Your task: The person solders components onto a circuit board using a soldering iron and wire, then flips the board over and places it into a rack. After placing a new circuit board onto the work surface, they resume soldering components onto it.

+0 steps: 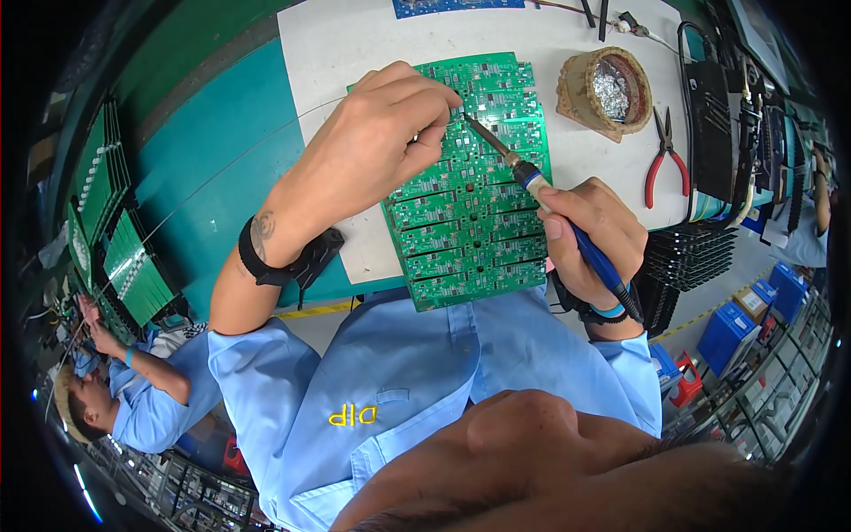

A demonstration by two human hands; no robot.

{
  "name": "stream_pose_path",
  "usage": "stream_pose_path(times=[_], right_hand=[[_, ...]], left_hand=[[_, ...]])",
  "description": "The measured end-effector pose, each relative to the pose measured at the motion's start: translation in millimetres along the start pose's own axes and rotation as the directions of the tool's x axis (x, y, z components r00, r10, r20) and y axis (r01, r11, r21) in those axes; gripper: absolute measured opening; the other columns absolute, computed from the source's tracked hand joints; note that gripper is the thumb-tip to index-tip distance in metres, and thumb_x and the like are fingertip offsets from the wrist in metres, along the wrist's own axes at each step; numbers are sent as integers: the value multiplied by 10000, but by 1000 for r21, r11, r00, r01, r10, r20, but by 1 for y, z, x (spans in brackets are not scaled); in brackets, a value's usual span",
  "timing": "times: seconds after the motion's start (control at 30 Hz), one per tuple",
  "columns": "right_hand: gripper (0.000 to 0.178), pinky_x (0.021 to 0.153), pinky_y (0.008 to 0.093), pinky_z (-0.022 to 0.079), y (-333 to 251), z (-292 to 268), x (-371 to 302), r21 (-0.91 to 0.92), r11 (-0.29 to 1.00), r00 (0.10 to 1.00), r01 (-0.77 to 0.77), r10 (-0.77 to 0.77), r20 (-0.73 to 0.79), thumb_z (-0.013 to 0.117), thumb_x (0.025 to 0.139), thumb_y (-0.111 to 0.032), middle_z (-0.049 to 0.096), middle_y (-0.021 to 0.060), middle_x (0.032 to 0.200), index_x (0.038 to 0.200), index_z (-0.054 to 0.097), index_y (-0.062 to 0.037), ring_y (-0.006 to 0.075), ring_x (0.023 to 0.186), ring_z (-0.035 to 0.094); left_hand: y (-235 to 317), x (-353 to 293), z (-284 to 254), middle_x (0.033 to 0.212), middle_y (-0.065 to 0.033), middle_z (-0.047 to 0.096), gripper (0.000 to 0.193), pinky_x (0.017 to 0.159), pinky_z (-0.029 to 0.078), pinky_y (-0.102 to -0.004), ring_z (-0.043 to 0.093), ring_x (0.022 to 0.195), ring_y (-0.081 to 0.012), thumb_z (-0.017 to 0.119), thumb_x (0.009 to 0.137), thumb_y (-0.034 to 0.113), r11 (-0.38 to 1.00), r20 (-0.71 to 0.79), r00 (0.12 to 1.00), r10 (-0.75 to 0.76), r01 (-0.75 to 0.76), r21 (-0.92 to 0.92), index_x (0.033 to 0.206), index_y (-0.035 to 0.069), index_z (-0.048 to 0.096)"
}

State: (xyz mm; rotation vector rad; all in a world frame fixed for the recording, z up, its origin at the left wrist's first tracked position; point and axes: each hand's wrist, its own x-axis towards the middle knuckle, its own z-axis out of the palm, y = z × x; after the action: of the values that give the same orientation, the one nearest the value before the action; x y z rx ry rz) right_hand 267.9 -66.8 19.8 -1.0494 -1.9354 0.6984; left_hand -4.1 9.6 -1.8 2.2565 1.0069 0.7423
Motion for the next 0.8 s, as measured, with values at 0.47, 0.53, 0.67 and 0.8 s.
stream_pose_path(times=[0.47, 0.53, 0.67, 0.8], right_hand=[[288, 595, 341, 513, -1, -1, 0, 7, 1000, 1000, -8, 8, -7, 776, 806, 88, 725, 149, 839, 1091, 754, 48, 257, 651, 651], [287, 595, 341, 513, -1, 0, 0, 6, 1000, 1000, -8, 8, -7, 776, 808, 86, 725, 150, 838, 1091, 754, 48, 257, 650, 651], [284, 594, 340, 513, -1, 0, -1, 9, 1000, 1000, -11, 11, -7, 777, 810, 84, 726, 151, 836, 1090, 753, 48, 258, 647, 650], [284, 593, 338, 511, -1, 0, -1, 6, 1000, 1000, -11, 11, -7, 777, 810, 83, 728, 152, 838, 1091, 752, 48, 256, 643, 648]], left_hand=[[-1, 1, 0, 1067, -105, 758, 139, 797, 570, -391, 671, 932, -297, 730, 813, -45, 1000, -3, 1000, 28, -28, 2, 871, -1, 611], [-2, 1, 1, 1067, -105, 758, 142, 797, 569, -391, 671, 933, -298, 729, 813, -45, 1000, -4, 999, 31, -31, -1, 870, 0, 607], [-2, 1, 1, 1068, -106, 758, 150, 796, 568, -392, 669, 932, -301, 728, 811, -45, 1000, -2, 1000, 31, -31, -5, 870, 2, 598], [-1, 1, 0, 1067, -108, 758, 155, 793, 567, -392, 666, 931, -304, 728, 810, -45, 1000, 6, 1000, 22, -22, -8, 872, 3, 593]])
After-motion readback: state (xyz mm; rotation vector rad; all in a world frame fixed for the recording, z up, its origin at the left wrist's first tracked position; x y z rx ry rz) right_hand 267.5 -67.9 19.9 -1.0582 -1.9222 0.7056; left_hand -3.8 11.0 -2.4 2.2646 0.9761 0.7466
